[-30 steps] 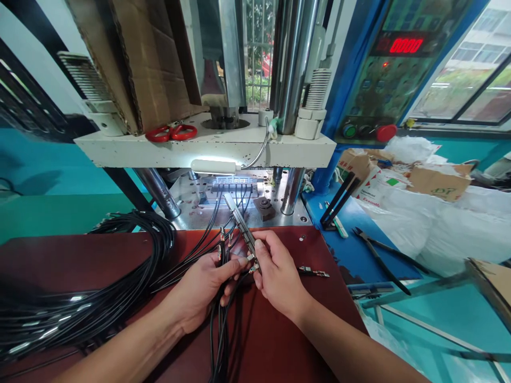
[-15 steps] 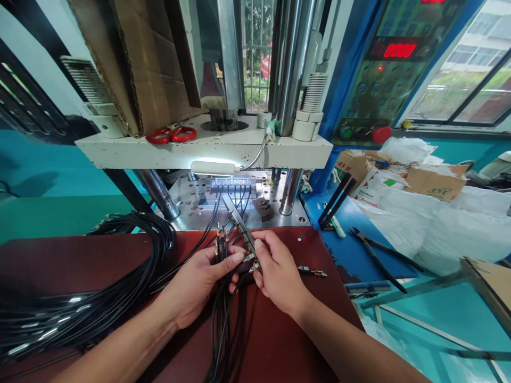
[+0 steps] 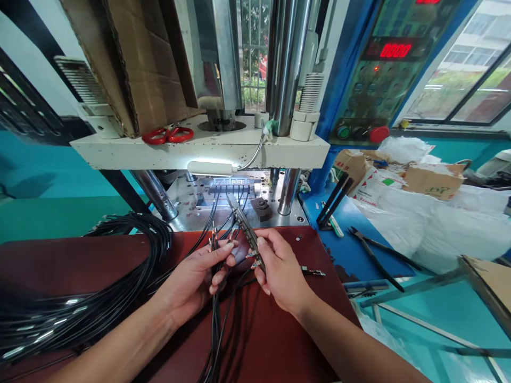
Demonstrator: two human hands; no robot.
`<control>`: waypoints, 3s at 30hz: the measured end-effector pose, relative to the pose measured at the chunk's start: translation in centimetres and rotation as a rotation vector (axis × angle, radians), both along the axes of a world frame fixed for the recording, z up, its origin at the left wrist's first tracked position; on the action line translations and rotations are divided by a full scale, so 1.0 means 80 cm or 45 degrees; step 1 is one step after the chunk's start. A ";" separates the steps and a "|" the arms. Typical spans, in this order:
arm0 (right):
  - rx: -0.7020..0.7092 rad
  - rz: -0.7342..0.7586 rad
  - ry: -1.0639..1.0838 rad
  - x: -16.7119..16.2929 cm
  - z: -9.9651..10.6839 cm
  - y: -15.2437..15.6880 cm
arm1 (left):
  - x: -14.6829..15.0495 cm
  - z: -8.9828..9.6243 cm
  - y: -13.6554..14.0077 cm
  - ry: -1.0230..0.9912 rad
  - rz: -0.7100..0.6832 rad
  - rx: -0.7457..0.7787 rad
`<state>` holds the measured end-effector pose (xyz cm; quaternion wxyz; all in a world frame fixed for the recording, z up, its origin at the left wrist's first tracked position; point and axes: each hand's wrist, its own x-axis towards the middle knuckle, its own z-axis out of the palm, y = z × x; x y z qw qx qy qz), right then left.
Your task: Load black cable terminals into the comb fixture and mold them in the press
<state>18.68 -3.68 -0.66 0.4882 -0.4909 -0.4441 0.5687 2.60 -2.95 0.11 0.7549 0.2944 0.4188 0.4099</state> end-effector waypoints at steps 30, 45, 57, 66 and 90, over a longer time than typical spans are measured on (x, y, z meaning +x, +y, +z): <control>0.012 0.077 -0.095 -0.002 0.001 -0.003 | 0.008 -0.003 -0.001 0.403 -0.077 0.222; 0.109 0.115 -0.244 -0.003 -0.002 -0.004 | 0.007 -0.009 0.002 0.378 -0.076 0.236; 0.068 0.015 -0.032 0.005 0.003 0.002 | -0.013 0.009 0.008 0.081 0.035 0.117; 0.041 0.056 -0.046 0.003 -0.001 0.001 | -0.006 0.008 0.019 0.299 -0.060 0.126; 0.237 0.099 -0.324 0.002 -0.006 -0.003 | 0.009 -0.004 0.015 0.365 0.019 0.169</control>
